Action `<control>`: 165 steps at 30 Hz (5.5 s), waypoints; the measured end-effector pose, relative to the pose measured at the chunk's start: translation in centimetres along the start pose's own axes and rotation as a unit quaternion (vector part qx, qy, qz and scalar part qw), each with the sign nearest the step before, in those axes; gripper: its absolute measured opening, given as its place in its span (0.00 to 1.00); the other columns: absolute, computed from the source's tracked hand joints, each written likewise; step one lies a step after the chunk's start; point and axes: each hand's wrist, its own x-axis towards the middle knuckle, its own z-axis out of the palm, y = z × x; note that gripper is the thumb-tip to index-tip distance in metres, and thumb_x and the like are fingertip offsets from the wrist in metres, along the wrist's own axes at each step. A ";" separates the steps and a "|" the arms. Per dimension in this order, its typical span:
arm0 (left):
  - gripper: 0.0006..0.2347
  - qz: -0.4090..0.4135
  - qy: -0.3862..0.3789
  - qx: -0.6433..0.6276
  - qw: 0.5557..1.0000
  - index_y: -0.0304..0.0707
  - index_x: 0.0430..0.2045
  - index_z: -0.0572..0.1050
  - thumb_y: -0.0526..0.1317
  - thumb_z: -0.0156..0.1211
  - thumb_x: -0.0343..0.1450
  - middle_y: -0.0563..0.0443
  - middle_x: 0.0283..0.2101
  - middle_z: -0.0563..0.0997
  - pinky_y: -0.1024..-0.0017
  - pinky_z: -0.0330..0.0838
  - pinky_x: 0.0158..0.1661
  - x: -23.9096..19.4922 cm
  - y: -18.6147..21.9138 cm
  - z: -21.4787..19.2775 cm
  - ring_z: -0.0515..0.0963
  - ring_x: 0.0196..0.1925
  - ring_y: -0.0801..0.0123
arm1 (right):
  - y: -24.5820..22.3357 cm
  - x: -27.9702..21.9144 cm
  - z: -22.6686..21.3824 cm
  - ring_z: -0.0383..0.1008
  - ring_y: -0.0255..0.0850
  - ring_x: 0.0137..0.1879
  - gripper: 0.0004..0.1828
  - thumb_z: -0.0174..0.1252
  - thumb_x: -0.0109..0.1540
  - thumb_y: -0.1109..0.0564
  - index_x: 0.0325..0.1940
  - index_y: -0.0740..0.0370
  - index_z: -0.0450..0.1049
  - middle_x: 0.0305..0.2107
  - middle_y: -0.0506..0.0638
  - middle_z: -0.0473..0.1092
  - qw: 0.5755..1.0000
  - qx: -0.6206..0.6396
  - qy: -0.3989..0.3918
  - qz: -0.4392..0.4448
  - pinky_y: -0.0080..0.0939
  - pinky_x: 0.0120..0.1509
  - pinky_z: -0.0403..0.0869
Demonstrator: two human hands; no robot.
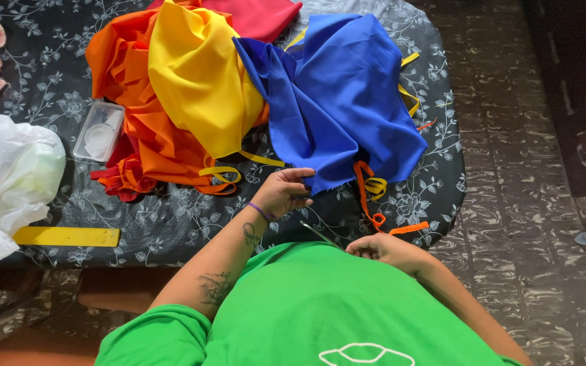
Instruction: The person uses scissors to cut a piece of blue fabric on a table. They trim the edges and cut a strip from the fabric, handling the material with both hands throughout the process.
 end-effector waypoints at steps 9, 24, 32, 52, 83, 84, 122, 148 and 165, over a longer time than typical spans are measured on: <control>0.23 0.071 -0.002 0.049 0.996 0.30 0.54 0.82 0.17 0.66 0.64 0.44 0.42 0.87 0.59 0.89 0.44 2.6 -0.6 -1.1 0.89 0.42 0.59 | -0.4 0.9 -0.3 0.81 0.46 0.39 0.25 0.67 0.59 0.69 0.61 0.73 0.73 0.37 0.61 0.77 0.977 0.177 0.096 -0.066 0.37 0.36 0.81; 0.26 0.123 -0.008 0.135 0.983 0.32 0.56 0.82 0.17 0.69 0.61 0.40 0.46 0.86 0.69 0.89 0.31 0.1 1.5 2.9 0.90 0.33 0.60 | 7.4 6.5 1.9 0.72 0.31 0.19 0.27 0.85 0.49 0.62 0.44 0.81 0.80 0.17 0.57 0.74 0.937 0.235 0.186 -0.181 0.30 0.19 0.73; 0.30 0.143 -0.027 0.138 0.980 0.35 0.61 0.80 0.17 0.70 0.62 0.33 0.52 0.84 0.67 0.89 0.30 -1.3 1.2 3.2 0.90 0.36 0.54 | 5.8 7.0 2.9 0.71 0.31 0.19 0.25 0.84 0.50 0.64 0.43 0.80 0.80 0.17 0.55 0.72 0.929 0.256 0.202 -0.175 0.29 0.23 0.72; 0.34 0.166 0.001 0.122 0.979 0.37 0.66 0.75 0.22 0.78 0.62 0.38 0.59 0.82 0.76 0.87 0.27 -0.5 -3.2 0.5 0.90 0.37 0.60 | 10.4 8.9 4.6 0.70 0.32 0.15 0.21 0.80 0.51 0.68 0.41 0.81 0.78 0.15 0.55 0.70 0.907 0.340 0.207 -0.136 0.28 0.18 0.69; 0.37 0.113 0.017 0.095 0.989 0.38 0.68 0.73 0.20 0.78 0.60 0.40 0.48 0.87 0.78 0.87 0.24 -1.3 -5.8 -2.1 0.90 0.32 0.65 | 12.2 8.5 5.3 0.69 0.29 0.16 0.21 0.82 0.47 0.69 0.39 0.80 0.80 0.14 0.53 0.70 0.925 0.334 0.175 -0.055 0.25 0.19 0.68; 0.37 0.113 0.017 0.097 0.989 0.39 0.68 0.73 0.20 0.78 0.60 0.40 0.48 0.87 0.78 0.87 0.24 -1.3 -5.8 -2.1 0.90 0.32 0.65 | 12.2 8.4 5.3 0.69 0.29 0.16 0.21 0.82 0.47 0.68 0.39 0.80 0.80 0.14 0.53 0.71 0.924 0.335 0.175 -0.054 0.25 0.19 0.68; 0.33 0.113 0.061 0.057 0.990 0.36 0.68 0.72 0.21 0.73 0.65 0.45 0.49 0.82 0.76 0.90 0.29 -0.3 -8.9 -3.9 0.89 0.36 0.66 | 13.3 8.6 4.9 0.64 0.31 0.08 0.21 0.83 0.46 0.63 0.33 0.79 0.80 0.09 0.55 0.69 0.923 0.347 0.165 -0.019 0.26 0.10 0.62; 0.44 0.098 0.032 0.023 0.994 0.42 0.75 0.62 0.18 0.75 0.62 0.43 0.63 0.78 0.73 0.89 0.25 -0.2 -9.9 -4.3 0.90 0.35 0.59 | 10.5 9.5 5.0 0.61 0.31 0.07 0.26 0.80 0.55 0.50 0.33 0.77 0.77 0.04 0.53 0.61 0.912 0.383 0.130 -0.065 0.28 0.11 0.60; 0.50 0.115 0.028 0.054 0.991 0.44 0.79 0.55 0.18 0.76 0.60 0.39 0.73 0.70 0.75 0.86 0.22 0.2 -10.8 -4.7 0.89 0.31 0.60 | 12.9 11.0 6.3 0.66 0.33 0.09 0.17 0.79 0.56 0.61 0.34 0.77 0.79 0.07 0.54 0.63 0.917 0.355 0.178 -0.034 0.27 0.13 0.61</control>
